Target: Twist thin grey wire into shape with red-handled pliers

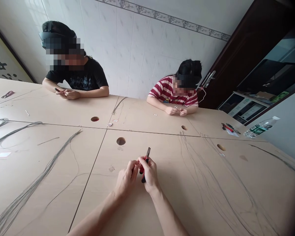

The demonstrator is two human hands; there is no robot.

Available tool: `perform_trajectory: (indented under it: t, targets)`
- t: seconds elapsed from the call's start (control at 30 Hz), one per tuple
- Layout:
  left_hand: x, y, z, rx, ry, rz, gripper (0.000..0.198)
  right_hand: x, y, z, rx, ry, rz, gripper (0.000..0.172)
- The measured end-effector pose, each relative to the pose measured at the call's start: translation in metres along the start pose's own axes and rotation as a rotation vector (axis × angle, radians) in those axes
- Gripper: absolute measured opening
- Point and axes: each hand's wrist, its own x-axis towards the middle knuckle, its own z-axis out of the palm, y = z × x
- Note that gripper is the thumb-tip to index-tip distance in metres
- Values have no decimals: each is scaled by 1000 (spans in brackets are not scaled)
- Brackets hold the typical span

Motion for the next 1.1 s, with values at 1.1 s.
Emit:
perform_trajectory:
  t: [1.1]
  targets:
    - [-16,-90,-165,828,-161,-97,52,-15,-120,-84,208,-208,61,24]
